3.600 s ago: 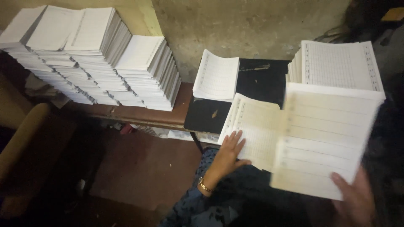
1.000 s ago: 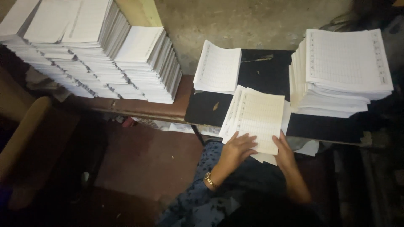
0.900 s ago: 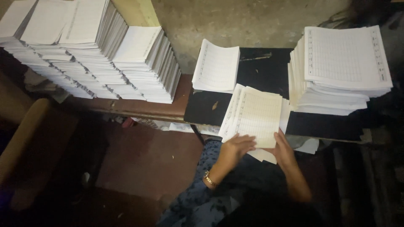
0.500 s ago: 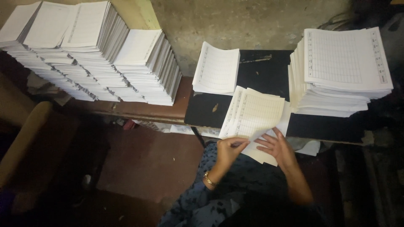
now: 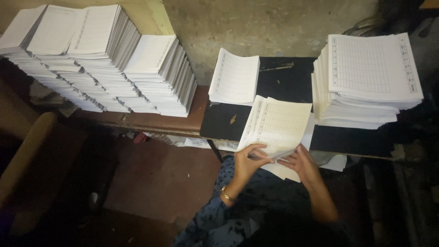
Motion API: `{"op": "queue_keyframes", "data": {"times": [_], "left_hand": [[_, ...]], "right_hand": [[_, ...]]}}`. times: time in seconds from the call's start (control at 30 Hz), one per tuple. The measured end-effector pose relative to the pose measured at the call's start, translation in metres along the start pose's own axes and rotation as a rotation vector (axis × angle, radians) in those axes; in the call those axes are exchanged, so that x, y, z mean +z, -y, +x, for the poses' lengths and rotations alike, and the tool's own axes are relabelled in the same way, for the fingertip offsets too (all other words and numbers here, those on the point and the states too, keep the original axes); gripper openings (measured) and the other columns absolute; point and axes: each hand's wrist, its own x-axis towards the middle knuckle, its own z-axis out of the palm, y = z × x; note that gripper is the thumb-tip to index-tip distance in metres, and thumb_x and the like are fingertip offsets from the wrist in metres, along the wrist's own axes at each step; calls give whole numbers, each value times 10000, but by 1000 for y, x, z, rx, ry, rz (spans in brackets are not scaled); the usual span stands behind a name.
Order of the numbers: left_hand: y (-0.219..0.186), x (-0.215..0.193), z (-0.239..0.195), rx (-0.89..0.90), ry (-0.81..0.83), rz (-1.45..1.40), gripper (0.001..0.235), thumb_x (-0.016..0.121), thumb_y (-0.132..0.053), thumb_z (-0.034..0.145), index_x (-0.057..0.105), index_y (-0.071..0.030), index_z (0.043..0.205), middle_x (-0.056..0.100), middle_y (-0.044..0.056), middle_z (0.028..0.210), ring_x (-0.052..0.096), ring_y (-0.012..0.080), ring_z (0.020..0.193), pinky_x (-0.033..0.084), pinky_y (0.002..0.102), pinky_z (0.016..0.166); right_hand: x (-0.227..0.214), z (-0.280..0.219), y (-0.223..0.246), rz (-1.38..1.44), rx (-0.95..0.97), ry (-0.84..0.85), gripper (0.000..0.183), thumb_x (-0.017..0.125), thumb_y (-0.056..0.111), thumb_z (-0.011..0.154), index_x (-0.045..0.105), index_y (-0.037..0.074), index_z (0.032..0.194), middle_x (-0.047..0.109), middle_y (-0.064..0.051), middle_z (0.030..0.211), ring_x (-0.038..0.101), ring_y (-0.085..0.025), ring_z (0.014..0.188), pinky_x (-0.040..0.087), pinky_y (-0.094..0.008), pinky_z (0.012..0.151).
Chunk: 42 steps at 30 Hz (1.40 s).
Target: Folding stacks of printed paper in half and organizing them into piles.
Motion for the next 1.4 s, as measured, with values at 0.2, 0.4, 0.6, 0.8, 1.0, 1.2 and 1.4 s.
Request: {"op": "queue_keyframes", "data": {"times": [0.2,0.4,0.6,0.8,1.0,1.2,1.4], "left_hand": [[11,1,-3,85,-92,41,655,905,-113,705,667,-58,1314,748,175,1126,672,372,1139,474,497,1045],[11,2,-14,316,149,376,819,561,133,762,383,0,1550,489,293,1486,371,535,1389,204,622,1174],[22,-5,-7,132,-251,-32,407,374,-8,1041,646,-1,1343,683,209,1312,598,381,1259,469,480,1073],[19,-13,-3,360,-302,99,543,310,127,936,577,-15,1387,629,161,1390,606,316,1309,452,391,1162],[39,-18,-5,314,242,544,722,461,264,782,577,-105,1392,413,179,1585,316,436,1499,389,543,1176],[35,-28,-1,254,458,467,594,511,138,858,543,-32,1426,236,237,1648,175,462,1536,160,581,1251],[37,-41,23,132,24,80,533,425,29,875,646,-90,1345,704,95,1314,539,114,647,447,242,652]], "right_hand": [[-16,7,-26,-54,-61,-197,736,548,123,986,200,41,1630,396,-291,1539,457,-442,1344,351,-608,1136],[-15,-10,-19,-90,-108,-239,732,538,37,968,214,37,1624,403,-338,1517,459,-468,1343,354,-633,1118],[-15,-35,7,-142,-173,-285,732,520,-35,946,214,-10,1610,408,-383,1489,462,-500,1323,351,-674,1096],[-31,-84,46,-134,-181,-439,655,574,34,875,452,41,1519,586,-186,1389,585,-294,1173,470,-384,989],[18,-158,101,-284,-446,-505,714,431,-2,910,290,6,1610,454,-224,1505,468,-321,1306,399,-408,1057],[88,-121,104,-245,-240,-449,714,472,-4,907,300,136,1585,475,-123,1529,497,-235,1300,412,-390,1075],[-16,10,-24,-626,-299,-353,762,688,79,866,353,45,1550,541,-147,1485,544,-232,1328,415,-352,1121]]}}
